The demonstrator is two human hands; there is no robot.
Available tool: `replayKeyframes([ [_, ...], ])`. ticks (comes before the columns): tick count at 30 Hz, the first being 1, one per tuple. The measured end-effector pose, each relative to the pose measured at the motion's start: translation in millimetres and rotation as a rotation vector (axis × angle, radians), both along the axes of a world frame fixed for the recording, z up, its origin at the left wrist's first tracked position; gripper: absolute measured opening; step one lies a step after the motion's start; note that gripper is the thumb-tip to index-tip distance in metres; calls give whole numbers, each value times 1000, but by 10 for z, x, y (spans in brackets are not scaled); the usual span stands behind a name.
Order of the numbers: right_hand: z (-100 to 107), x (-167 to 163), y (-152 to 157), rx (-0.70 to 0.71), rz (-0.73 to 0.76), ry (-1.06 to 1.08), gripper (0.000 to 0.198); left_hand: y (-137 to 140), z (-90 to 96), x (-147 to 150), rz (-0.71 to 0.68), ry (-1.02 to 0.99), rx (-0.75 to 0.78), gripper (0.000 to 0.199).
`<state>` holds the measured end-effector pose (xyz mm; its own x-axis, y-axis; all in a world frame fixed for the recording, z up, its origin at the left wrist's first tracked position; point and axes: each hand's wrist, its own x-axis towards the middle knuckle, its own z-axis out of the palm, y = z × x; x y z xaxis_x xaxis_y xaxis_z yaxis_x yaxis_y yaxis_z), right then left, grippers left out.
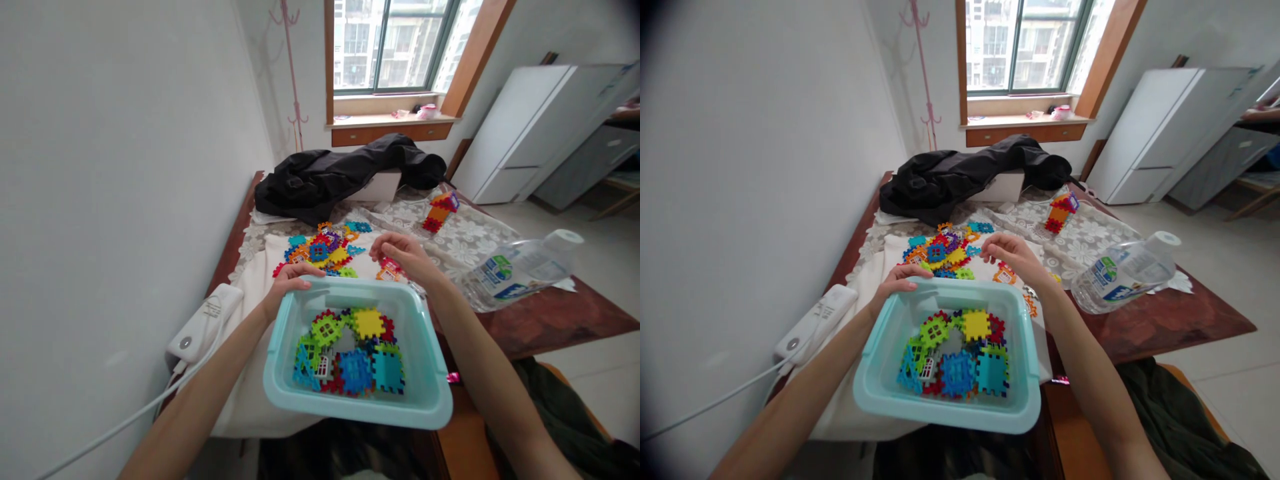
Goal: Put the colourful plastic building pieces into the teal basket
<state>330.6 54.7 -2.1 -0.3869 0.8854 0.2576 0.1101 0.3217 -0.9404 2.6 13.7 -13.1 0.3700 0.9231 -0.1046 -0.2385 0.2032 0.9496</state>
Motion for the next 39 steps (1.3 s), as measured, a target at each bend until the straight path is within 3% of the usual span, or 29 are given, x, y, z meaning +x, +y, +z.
replayKeyframes([
  [4,-140,275,163,93,-270,-696,37,12,-35,-7,11,-1,-3,34],
  [6,-225,387,208,83,-280,-1015,38,16,-51,-11,14,1,4,34],
  [8,-290,445,228,30,-241,-1161,43,20,-63,-17,21,6,1,35],
  [13,-299,410,208,9,-230,-1118,52,30,-79,-39,32,16,-12,36],
  [18,-236,372,155,32,-231,-1151,47,26,-74,-40,23,23,-5,36],
  [23,-236,368,131,-35,-218,-1182,60,24,-71,-35,25,18,-1,35],
  [32,-272,332,164,-49,-209,-1176,55,21,-61,-31,31,17,-6,35],
  [39,-266,267,168,-23,-138,-1019,38,23,-69,-28,31,24,-9,35],
])
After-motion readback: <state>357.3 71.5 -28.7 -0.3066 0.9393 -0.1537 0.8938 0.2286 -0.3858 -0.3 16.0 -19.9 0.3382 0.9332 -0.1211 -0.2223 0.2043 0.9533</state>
